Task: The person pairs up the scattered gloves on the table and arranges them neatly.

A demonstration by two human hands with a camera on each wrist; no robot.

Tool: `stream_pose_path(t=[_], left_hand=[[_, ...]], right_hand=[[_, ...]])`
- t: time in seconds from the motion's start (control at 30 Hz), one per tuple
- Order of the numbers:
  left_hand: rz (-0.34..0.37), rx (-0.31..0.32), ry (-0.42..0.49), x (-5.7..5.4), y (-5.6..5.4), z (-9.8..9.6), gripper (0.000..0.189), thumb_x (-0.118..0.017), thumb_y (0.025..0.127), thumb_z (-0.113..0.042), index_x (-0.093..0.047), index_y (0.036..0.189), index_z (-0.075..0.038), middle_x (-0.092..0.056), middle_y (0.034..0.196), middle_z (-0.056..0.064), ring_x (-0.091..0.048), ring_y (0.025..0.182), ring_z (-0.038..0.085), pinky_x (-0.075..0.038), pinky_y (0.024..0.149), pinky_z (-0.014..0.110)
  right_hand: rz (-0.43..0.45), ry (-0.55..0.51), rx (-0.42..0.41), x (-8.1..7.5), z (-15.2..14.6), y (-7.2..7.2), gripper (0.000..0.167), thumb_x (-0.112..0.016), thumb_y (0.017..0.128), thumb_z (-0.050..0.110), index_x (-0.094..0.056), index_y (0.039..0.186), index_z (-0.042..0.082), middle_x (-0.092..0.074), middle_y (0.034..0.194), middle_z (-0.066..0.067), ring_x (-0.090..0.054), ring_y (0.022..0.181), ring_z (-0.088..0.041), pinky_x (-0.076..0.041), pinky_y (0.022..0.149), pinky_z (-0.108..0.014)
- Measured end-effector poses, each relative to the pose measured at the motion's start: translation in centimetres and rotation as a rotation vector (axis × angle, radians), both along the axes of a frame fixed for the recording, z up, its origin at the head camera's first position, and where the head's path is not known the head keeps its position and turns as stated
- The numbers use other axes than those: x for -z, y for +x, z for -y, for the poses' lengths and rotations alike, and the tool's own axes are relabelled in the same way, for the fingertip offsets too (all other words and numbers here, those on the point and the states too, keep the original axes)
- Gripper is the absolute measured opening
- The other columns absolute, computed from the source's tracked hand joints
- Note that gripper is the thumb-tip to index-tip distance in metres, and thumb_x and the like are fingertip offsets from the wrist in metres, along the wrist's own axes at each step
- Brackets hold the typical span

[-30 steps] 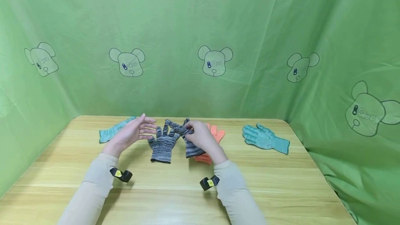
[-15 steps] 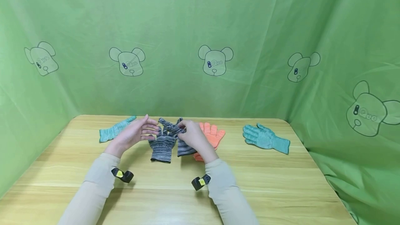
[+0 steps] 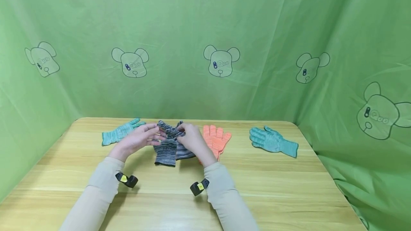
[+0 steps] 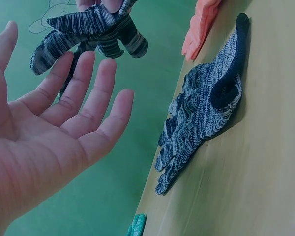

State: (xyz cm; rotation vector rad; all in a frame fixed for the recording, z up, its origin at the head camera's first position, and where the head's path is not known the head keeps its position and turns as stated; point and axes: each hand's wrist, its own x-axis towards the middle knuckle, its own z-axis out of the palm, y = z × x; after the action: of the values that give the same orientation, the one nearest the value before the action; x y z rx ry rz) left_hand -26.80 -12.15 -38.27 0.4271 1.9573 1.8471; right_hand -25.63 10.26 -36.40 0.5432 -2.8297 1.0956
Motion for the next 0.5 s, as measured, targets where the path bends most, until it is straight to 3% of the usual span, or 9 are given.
stream_pose_path(t=[0.23,0.37,0.5], left_hand=[[0.006,-0.001,-0.003,0.2,0.0,-0.3,0.043,-0.055,0.099,-0.025,-0.047,0.129,0.004,-0.061,0.116,0.011,-0.050,0.126,0.048,-0.043,0.108,0.054],[0.013,-0.033,-0.007,0.1,0.1,-0.5,0.045,-0.056,0.099,-0.029,-0.047,0.129,0.004,-0.063,0.114,0.011,-0.054,0.122,0.045,-0.045,0.107,0.053],[0.017,-0.087,0.000,0.0,0.0,-1.0,0.037,-0.057,0.098,-0.029,-0.053,0.121,-0.001,-0.067,0.104,0.007,-0.066,0.109,0.033,-0.050,0.102,0.048]], right_hand=[[-0.031,-0.002,0.028,0.3,0.6,0.1,0.028,-0.072,0.081,0.006,-0.070,0.109,0.003,-0.072,0.106,-0.012,-0.063,0.087,-0.020,-0.053,0.075,-0.032],[-0.042,0.005,0.049,0.4,0.9,0.2,0.027,-0.072,0.081,0.006,-0.070,0.108,0.004,-0.072,0.106,-0.012,-0.064,0.091,-0.022,-0.054,0.079,-0.035],[-0.044,-0.010,0.072,0.5,1.1,0.1,0.027,-0.072,0.081,0.006,-0.070,0.108,0.004,-0.072,0.108,-0.012,-0.065,0.098,-0.026,-0.054,0.086,-0.040]])
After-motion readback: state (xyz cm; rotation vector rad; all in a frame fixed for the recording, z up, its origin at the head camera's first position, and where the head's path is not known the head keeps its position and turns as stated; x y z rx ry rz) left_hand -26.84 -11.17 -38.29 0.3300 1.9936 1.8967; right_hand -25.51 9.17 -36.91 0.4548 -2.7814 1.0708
